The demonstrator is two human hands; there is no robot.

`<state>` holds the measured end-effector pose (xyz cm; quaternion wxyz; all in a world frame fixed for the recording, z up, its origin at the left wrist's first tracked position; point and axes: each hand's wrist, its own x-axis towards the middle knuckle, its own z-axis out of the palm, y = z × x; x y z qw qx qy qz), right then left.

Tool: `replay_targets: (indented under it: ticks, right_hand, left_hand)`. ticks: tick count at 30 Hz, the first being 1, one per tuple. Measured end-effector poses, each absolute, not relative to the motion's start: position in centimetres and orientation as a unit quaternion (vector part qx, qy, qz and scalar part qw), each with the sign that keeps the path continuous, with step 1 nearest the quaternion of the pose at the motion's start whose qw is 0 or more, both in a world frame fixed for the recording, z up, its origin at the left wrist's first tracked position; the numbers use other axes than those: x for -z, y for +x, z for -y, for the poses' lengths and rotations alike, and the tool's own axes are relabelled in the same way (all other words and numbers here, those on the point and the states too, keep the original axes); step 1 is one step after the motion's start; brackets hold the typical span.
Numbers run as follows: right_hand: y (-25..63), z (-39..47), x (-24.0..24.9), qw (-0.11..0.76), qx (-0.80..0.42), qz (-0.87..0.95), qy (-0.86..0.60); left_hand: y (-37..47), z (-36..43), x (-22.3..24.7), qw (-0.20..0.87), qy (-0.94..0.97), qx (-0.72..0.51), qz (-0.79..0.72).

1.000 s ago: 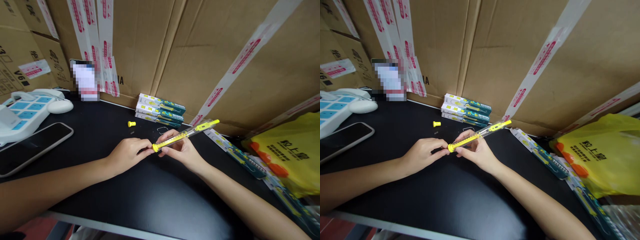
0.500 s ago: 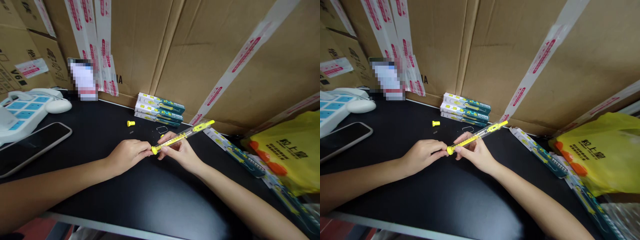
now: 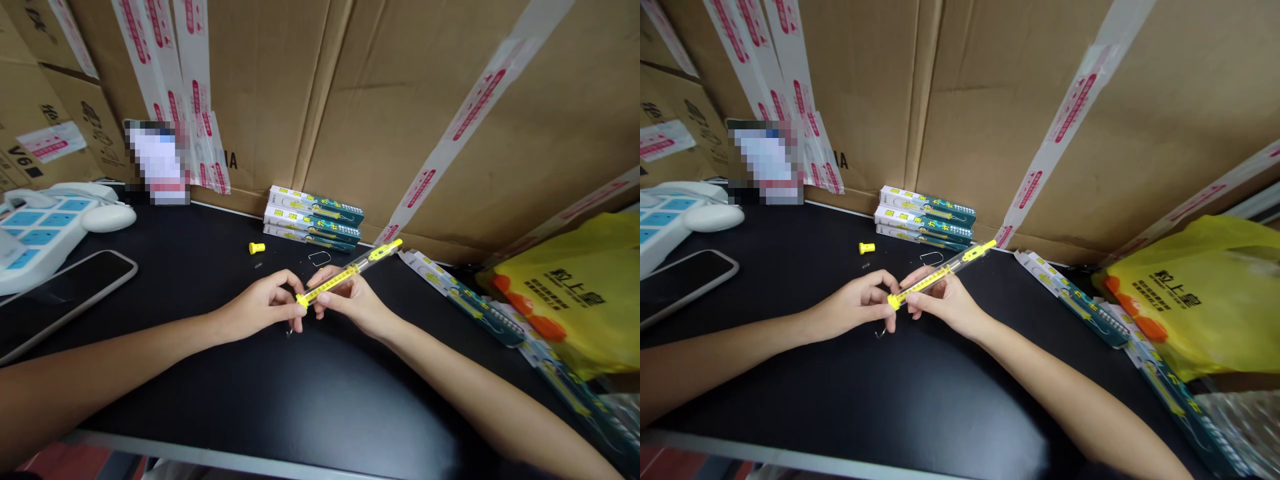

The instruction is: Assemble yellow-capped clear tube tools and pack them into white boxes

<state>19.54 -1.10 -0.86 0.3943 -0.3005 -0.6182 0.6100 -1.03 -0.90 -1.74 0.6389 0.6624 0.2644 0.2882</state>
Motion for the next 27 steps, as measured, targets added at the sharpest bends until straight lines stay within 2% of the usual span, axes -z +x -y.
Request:
replay_targets:
  ticks: [4,12,22,27]
  right_hand:
    - [19.3,1.1,1.4,0.39,-0.601,0.629,-0.302]
    - [18.8,1.3,1.8,0.389,-0.577,0.634,-0.336]
    - [18.4,1.8,2.4,0.375,-0.586,0.642,-0.323]
    - [17.4,2.3,2.9,0.38,-0.545,0.674,-0.324]
  left_hand:
    - [-0.9,1.3,2.2,0.646,0.675,-0.266,-0.238]
    - [-0.9,2.0,2.4,0.572,0.71,-0.249,-0.326]
    - [-0.1,2.2,2.6,0.592,0.632,-0.354,-0.354]
    - [0.3,2.4,2.4,0.58,0.625,-0.382,-0.356]
